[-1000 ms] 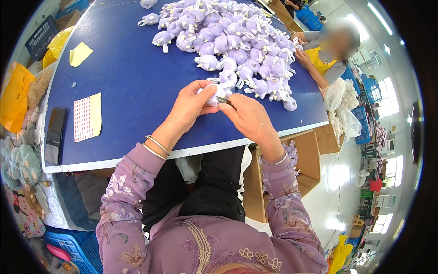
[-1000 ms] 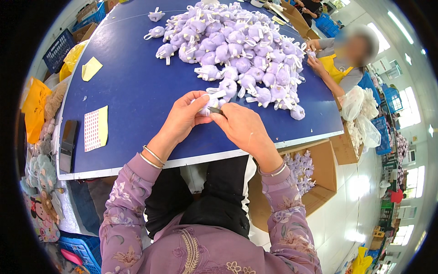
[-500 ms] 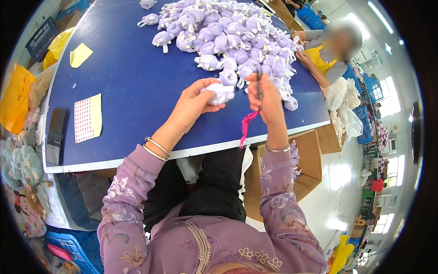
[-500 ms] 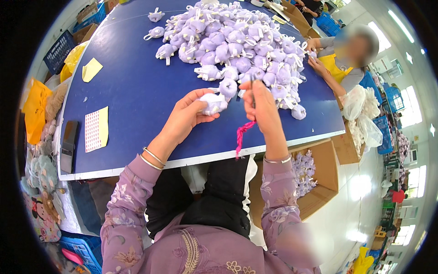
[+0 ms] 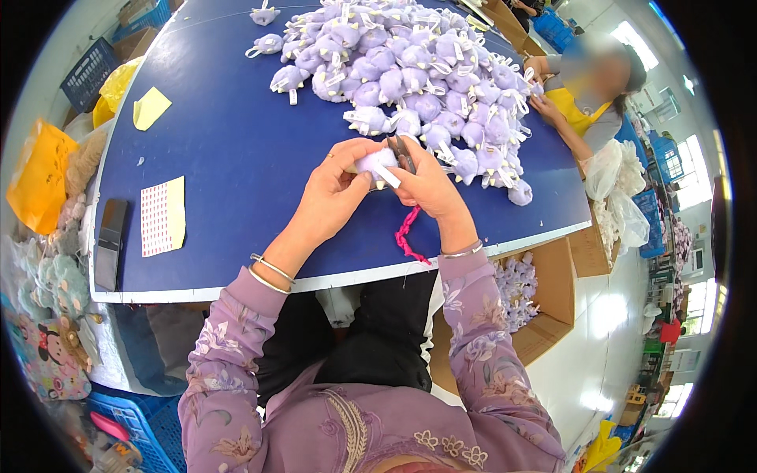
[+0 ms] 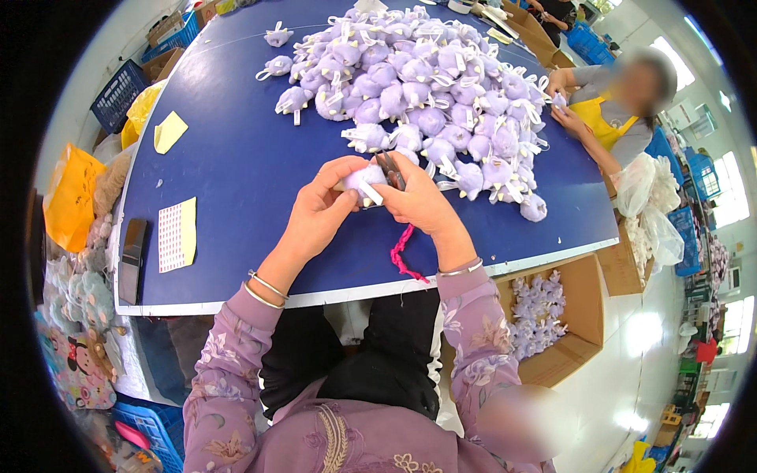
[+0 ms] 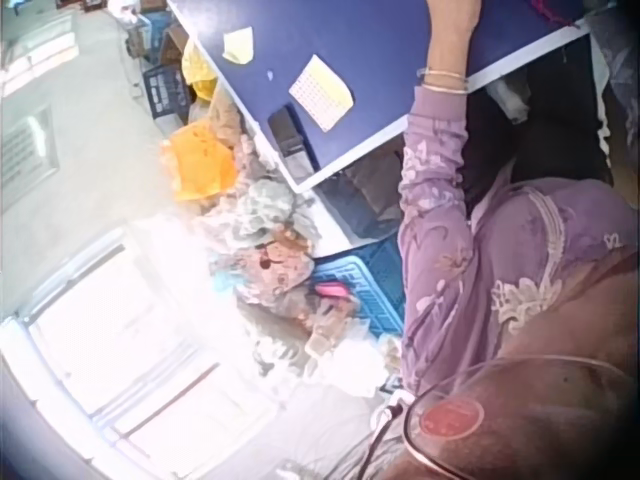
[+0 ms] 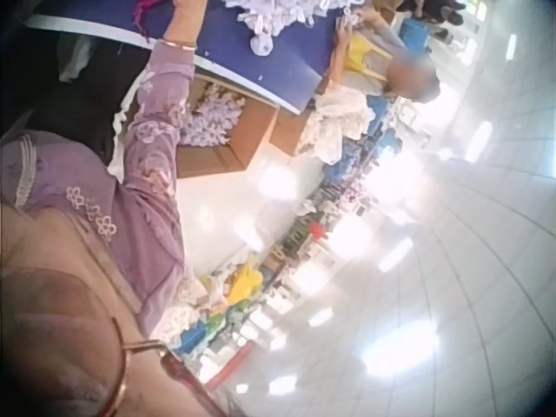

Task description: The person trims excess threads from small purple stuffed animals using scissors. The person picks up each toy, snips loose threads, and places the finished items into a cardboard box.

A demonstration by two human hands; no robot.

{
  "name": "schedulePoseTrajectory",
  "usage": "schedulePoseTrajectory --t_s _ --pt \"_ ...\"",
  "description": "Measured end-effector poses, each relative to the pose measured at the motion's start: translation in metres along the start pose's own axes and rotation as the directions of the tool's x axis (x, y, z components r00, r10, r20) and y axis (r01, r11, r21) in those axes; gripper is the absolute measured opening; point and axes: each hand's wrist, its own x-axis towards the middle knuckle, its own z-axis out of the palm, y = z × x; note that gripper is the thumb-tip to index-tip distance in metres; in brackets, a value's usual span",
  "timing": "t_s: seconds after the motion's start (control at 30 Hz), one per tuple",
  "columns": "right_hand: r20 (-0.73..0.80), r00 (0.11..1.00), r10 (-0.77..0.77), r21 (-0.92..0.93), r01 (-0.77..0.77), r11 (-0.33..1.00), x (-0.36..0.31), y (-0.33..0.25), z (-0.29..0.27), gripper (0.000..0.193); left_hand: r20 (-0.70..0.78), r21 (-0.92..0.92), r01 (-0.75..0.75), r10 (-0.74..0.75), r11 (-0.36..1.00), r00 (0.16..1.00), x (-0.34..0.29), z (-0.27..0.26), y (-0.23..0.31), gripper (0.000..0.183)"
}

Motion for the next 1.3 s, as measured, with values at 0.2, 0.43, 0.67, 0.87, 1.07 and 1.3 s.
schedulePoseTrajectory --t_s 0.2,0.43,0.67,0.87,1.07,1.3 --pt "-0.073 0.98 -0.186 -0.161 0.173 0.972 0.003 0.01 0.002 0.041 -0.016 -0.092 0.094 -0.095 0.991 0.995 0.0 0.008 -0.004 0.048" --pt "-0.111 0.933 -0.341 -0.278 0.3 0.913 0.004 0.023 0.002 0.043 -0.06 0.005 0.166 -0.165 0.986 0.984 0.001 0.006 0.003 0.052" --pt "-0.169 0.927 -0.333 -0.29 0.277 0.916 -0.002 0.018 0.014 0.045 -0.033 0.053 0.122 -0.12 0.991 0.992 0.002 0.002 -0.004 0.045" --pt "-0.139 0.926 -0.35 -0.2 0.32 0.926 -0.003 0.028 0.005 0.045 -0.002 -0.042 0.101 -0.101 0.994 0.995 0.002 -0.004 -0.005 0.038" --pt "-0.129 0.946 -0.297 -0.081 0.288 0.954 -0.017 0.021 0.017 0.055 0.024 -0.047 0.077 -0.076 0.996 0.997 0.002 -0.002 -0.016 0.036" --pt "-0.269 0.593 -0.759 0.518 0.753 0.405 -0.095 -0.032 -0.05 0.043 -0.146 -0.004 0.003 -0.003 1.0 0.989 0.008 -0.003 -0.006 0.041"
